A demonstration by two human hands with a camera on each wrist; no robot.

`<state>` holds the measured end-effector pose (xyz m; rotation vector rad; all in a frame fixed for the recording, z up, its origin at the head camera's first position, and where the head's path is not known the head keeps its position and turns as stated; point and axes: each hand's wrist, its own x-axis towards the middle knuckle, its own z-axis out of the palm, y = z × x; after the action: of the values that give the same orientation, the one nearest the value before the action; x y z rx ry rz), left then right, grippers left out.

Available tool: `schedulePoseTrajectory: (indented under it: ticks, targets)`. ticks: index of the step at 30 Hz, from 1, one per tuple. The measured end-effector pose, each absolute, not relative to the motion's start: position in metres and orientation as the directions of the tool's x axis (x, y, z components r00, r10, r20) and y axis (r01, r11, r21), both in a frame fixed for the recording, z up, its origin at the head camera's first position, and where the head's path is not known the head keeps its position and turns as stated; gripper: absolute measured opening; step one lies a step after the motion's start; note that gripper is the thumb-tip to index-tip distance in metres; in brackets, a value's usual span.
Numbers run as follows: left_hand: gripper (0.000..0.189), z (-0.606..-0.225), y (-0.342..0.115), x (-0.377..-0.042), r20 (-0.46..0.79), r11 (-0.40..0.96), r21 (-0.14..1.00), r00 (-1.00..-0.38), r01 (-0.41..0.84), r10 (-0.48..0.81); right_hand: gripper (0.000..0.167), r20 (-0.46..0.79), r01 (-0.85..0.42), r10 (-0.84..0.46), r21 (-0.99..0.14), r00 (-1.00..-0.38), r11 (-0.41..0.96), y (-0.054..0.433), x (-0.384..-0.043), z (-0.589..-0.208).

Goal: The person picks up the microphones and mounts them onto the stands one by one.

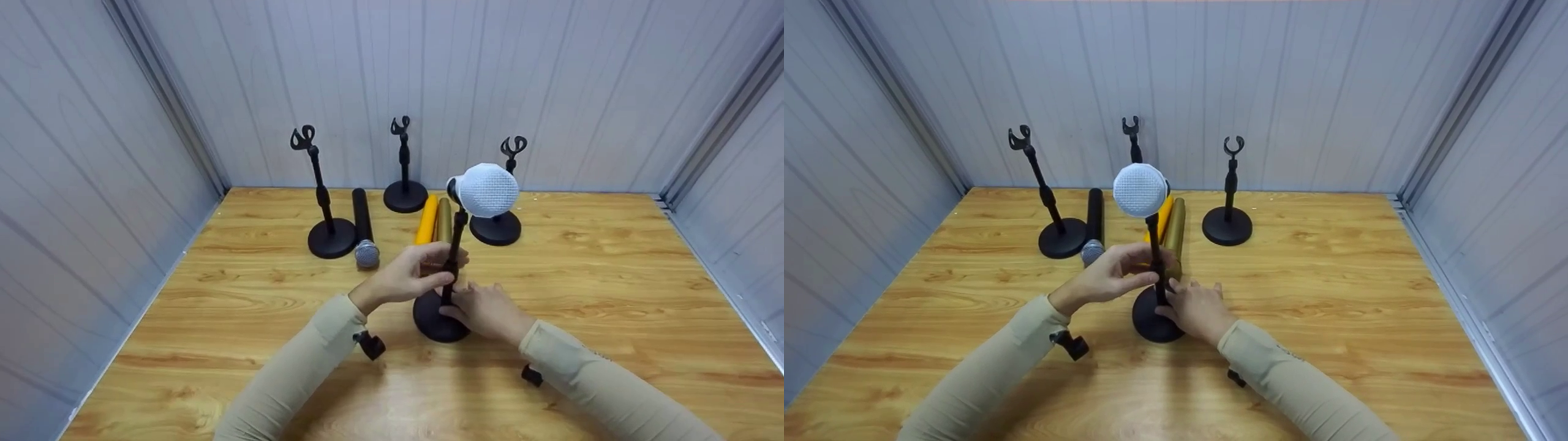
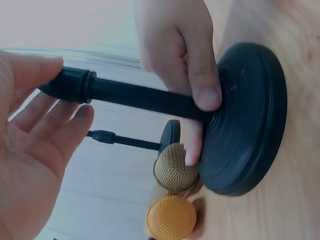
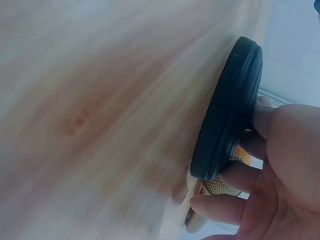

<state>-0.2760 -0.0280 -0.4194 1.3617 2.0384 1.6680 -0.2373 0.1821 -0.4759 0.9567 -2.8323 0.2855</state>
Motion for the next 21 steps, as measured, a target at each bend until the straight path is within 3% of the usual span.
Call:
schedulePoseTrajectory:
  ticks: [8, 15, 21]
  targets:
    - [0.033, -0.4228, -0.0228, -0.2758, 0.455, -0.023, 0.810, -0.604, 0.585, 0.655, 0.034, 0.189, -0.617, -0.593, -0.107, -0.782, 0.780, 0.1823, -0.2384, -0.4772]
    - [0.034, -0.4215, -0.0263, -0.2743, 0.450, -0.046, 0.813, -0.577, 0.580, 0.682, 0.030, 0.247, -0.691, -0.653, -0.117, -0.716, 0.714, 0.1825, -0.2398, -0.4800]
    - [0.037, -0.4182, -0.0270, -0.2733, 0.452, -0.059, 0.815, -0.568, 0.576, 0.688, 0.040, 0.264, -0.711, -0.665, -0.142, -0.698, 0.689, 0.1837, -0.2394, -0.4788]
